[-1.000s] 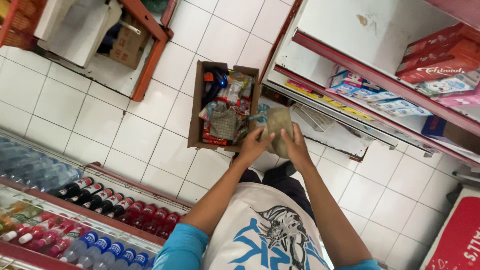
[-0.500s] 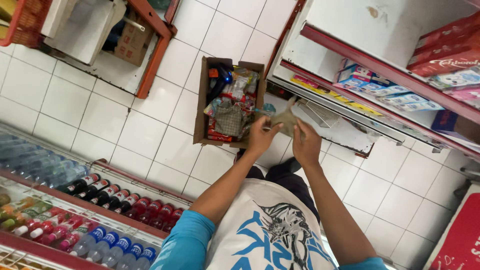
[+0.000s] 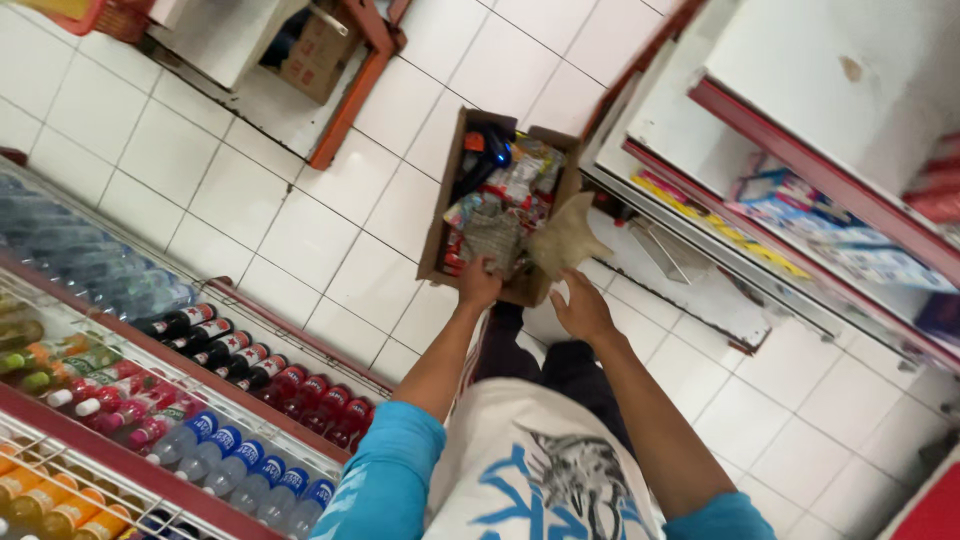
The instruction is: The person repeatedly picks snack packages from a cardboard box on the floor, wipes each with a cloth, scans the barcode with a handheld scanner, and places the items onto a refrigerated display shelf. The process is repeated for multiple snack items throughout the clip.
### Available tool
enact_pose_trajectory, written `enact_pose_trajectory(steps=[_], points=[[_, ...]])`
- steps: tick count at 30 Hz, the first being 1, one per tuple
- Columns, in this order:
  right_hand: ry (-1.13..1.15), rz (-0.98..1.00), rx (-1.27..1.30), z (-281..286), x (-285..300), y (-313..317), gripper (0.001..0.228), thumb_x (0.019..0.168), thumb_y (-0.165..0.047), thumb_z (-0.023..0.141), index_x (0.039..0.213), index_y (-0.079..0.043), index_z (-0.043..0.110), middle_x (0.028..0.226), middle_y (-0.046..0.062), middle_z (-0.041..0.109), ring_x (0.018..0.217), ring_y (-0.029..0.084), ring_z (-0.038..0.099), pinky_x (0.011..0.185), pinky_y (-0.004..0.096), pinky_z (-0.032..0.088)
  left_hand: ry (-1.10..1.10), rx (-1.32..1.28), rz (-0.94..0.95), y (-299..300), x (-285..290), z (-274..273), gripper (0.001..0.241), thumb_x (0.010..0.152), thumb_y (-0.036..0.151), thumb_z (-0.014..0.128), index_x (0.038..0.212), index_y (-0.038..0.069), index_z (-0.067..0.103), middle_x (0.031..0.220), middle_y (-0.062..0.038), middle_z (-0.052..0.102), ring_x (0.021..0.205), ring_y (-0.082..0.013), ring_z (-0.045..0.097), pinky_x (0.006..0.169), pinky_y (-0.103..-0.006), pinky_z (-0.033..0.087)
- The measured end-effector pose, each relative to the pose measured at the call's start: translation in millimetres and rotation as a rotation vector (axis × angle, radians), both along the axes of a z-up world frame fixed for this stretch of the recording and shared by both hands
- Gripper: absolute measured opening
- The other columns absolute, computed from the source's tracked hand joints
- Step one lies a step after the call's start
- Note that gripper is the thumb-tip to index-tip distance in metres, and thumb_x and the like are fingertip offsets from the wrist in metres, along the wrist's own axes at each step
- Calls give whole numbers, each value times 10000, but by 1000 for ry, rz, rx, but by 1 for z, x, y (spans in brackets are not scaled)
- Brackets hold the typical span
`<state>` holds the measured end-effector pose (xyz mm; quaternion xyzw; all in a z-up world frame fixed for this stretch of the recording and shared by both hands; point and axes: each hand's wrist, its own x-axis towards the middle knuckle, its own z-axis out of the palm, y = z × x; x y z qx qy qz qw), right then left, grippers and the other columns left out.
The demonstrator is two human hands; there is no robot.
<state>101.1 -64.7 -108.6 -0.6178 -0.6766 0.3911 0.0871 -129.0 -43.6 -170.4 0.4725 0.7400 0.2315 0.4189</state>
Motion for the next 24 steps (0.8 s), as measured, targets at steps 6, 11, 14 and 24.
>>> enact_pose_trajectory(steps=[6,11,14,24], points=[[119,-54,-106,9,-35,28,481,958,-294,627,1376,-62,572,1313,200,651,1167,372,643,979,443,511,161,-49,-157,54,-25,-39,313,780,203,700,1080,218,787,1369,-212,579,1298,-414,515,1119,-477,404],[205,-165,-291,4,-57,38,483,942,-307,635,1371,-93,578,1223,145,720,996,275,757,908,390,571,57,-101,-103,59,-20,-88,461,708,151,746,1167,163,783,1482,-365,394,1346,-559,383,1089,-563,355],[199,-169,-358,1,-65,42,476,948,-282,645,1378,-89,579,1274,139,705,999,252,751,900,384,559,11,-122,-16,52,-20,-109,353,765,174,752,1113,120,784,1273,-267,586,1168,-435,567,989,-482,462],[106,33,218,27,-83,65,785,746,-200,777,1439,-18,456,1287,325,596,1120,510,600,931,547,507,-894,-172,99,38,-15,-58,137,903,72,706,1032,70,660,938,-18,663,828,-115,616,718,-277,499]])
